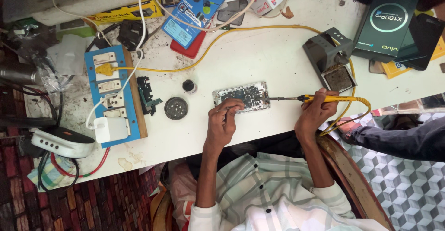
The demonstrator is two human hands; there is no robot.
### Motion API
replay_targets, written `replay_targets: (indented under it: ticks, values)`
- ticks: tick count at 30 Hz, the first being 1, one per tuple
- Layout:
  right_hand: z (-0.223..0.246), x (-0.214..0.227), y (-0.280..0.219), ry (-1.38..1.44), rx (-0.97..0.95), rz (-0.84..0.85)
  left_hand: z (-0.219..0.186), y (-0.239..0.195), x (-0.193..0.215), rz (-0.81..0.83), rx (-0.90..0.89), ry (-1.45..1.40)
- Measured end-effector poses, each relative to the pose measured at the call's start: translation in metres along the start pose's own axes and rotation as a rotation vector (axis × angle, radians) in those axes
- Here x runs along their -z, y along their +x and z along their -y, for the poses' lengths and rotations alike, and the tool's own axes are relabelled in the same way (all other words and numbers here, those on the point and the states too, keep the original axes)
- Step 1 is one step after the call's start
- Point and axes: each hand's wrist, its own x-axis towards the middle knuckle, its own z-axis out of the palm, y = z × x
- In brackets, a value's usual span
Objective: The person uses a soldering iron and a small tool to work on a circuit board placed on a cluttered workbench. The person repeatedly applies the soldering iron to different points on the board while holding the board steady with the other hand.
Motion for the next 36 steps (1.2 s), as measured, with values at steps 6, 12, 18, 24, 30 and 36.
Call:
replay_targets:
  ticks: [6, 12, 18, 24, 30, 36]
  values:
    - [-0.0036, 0.0018, 0.0011, 0.023, -0.034, -0.034, -0.002, 0.0002, 0.0009, -0.004, -0.029, -0.005]
    - [0.0001, 0.0024, -0.001, 0.049, -0.014, -0.034, -0.0037, 0.0012, 0.0004, -0.006, -0.031, 0.016]
    - [0.0042, -0.0004, -0.0026, -0.004, -0.018, -0.027, -0.0051, 0.0008, 0.0015, -0.007, -0.081, 0.025]
    - [0.0058, -0.0016, -0.0014, -0.006, -0.011, 0.019, -0.0041, 0.0006, 0.0031, 0.007, -0.004, 0.027]
    - [0.0038, -0.0019, -0.0019, -0.007, -0.007, -0.001, 0.0001, -0.0007, 0.0039, 0.013, -0.058, 0.022]
    - [0.0007, -0.0014, -0.0004, 0.006, -0.018, 0.002, 0.0002, 0.0002, 0.0049, 0.016, -0.059, 0.031]
